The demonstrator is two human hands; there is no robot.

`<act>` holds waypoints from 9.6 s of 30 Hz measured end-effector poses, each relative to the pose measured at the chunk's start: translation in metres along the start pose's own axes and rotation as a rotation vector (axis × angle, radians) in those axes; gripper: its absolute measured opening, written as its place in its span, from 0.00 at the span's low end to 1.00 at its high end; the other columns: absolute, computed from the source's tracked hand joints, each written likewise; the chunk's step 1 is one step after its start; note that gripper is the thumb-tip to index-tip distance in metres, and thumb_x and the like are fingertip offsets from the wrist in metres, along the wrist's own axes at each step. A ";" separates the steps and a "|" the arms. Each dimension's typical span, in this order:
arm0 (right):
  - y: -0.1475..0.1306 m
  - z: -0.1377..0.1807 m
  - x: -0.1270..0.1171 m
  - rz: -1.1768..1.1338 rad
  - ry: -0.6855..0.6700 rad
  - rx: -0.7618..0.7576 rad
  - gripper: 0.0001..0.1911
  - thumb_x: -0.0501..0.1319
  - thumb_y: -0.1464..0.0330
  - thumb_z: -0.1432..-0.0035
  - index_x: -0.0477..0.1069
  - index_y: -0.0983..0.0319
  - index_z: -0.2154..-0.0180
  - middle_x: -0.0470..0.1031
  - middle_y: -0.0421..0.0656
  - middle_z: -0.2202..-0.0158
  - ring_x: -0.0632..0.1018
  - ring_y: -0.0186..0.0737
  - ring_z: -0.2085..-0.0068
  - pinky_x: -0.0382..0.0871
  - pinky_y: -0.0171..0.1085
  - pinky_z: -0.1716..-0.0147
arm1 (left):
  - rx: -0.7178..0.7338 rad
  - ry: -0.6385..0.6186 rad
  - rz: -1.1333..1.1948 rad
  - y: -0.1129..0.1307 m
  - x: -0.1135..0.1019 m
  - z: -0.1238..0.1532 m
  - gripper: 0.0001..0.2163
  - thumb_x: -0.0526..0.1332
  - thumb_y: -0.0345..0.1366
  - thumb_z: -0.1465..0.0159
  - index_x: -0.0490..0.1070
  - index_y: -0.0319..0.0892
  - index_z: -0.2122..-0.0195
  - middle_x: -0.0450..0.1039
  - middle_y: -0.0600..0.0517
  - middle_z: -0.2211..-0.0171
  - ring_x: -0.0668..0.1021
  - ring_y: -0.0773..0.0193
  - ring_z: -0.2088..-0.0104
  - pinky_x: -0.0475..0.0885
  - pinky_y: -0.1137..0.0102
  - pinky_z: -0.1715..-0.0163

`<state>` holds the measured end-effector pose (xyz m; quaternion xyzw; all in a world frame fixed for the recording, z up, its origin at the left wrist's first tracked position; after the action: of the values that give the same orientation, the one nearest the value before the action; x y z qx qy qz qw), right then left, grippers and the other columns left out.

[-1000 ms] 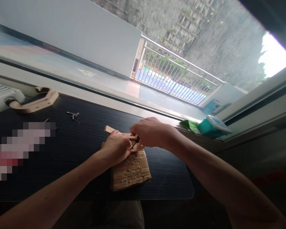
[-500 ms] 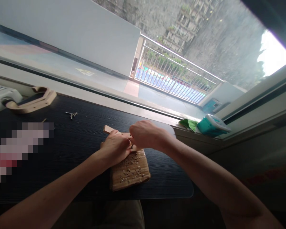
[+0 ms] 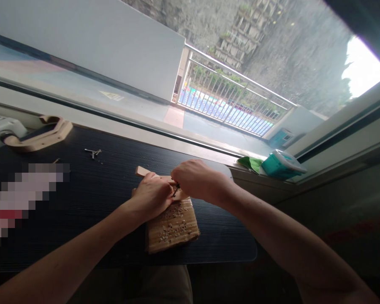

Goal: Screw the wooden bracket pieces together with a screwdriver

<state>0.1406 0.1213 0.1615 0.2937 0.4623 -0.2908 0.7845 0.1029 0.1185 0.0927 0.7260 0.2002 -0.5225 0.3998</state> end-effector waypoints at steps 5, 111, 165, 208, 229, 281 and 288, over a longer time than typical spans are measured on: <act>0.007 -0.005 0.008 -0.007 -0.031 0.058 0.12 0.58 0.71 0.47 0.77 0.65 0.62 0.79 0.51 0.69 0.79 0.47 0.62 0.66 0.36 0.70 | 0.011 -0.016 -0.032 -0.001 0.004 0.000 0.13 0.55 0.36 0.40 0.71 0.43 0.80 0.76 0.50 0.71 0.75 0.57 0.64 0.60 0.58 0.53; 0.016 0.036 0.006 -0.103 0.039 0.096 0.11 0.55 0.71 0.46 0.77 0.61 0.65 0.80 0.47 0.63 0.78 0.42 0.64 0.59 0.34 0.73 | -0.023 -0.004 -0.049 0.004 0.006 0.000 0.07 0.56 0.36 0.39 0.74 0.45 0.69 0.77 0.50 0.64 0.75 0.57 0.62 0.64 0.61 0.55; 0.009 0.012 -0.003 -0.079 -0.120 0.060 0.18 0.63 0.66 0.50 0.75 0.62 0.55 0.79 0.48 0.60 0.77 0.45 0.58 0.66 0.35 0.67 | -0.016 0.009 -0.014 0.003 0.005 0.001 0.11 0.58 0.39 0.39 0.74 0.45 0.77 0.77 0.52 0.64 0.76 0.56 0.60 0.63 0.60 0.54; -0.002 -0.003 0.011 -0.089 -0.080 0.023 0.11 0.60 0.72 0.49 0.77 0.65 0.63 0.79 0.48 0.70 0.79 0.45 0.63 0.69 0.37 0.68 | -0.038 -0.021 -0.054 0.003 0.007 0.000 0.08 0.58 0.36 0.40 0.77 0.45 0.65 0.78 0.48 0.61 0.76 0.52 0.56 0.62 0.60 0.52; 0.002 -0.009 0.003 -0.053 -0.068 -0.024 0.13 0.61 0.71 0.49 0.77 0.66 0.60 0.79 0.50 0.70 0.78 0.45 0.64 0.67 0.37 0.69 | -0.027 -0.004 -0.031 0.003 0.007 -0.001 0.06 0.58 0.35 0.41 0.74 0.44 0.72 0.77 0.50 0.65 0.76 0.53 0.60 0.62 0.61 0.55; 0.016 0.003 0.011 -0.049 -0.076 0.060 0.12 0.58 0.71 0.47 0.77 0.65 0.62 0.79 0.50 0.69 0.78 0.44 0.63 0.66 0.36 0.68 | -0.032 -0.027 -0.040 0.002 0.009 0.000 0.13 0.57 0.41 0.39 0.77 0.48 0.76 0.76 0.50 0.67 0.74 0.55 0.62 0.62 0.60 0.55; 0.009 0.015 -0.003 -0.043 -0.093 0.067 0.13 0.61 0.69 0.47 0.76 0.64 0.58 0.79 0.49 0.65 0.77 0.43 0.62 0.66 0.37 0.67 | -0.046 -0.039 -0.058 0.001 0.009 0.000 0.13 0.58 0.42 0.39 0.76 0.47 0.78 0.77 0.50 0.70 0.75 0.56 0.64 0.63 0.61 0.56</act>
<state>0.1548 0.1168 0.1720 0.2959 0.4216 -0.3363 0.7884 0.1071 0.1168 0.0851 0.7002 0.2251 -0.5431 0.4050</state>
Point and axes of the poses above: each hand's wrist, its own z-axis away from the middle knuckle, its own x-axis out of the palm, y = z × x, the point moved 7 cm from there along -z, towards the middle knuckle
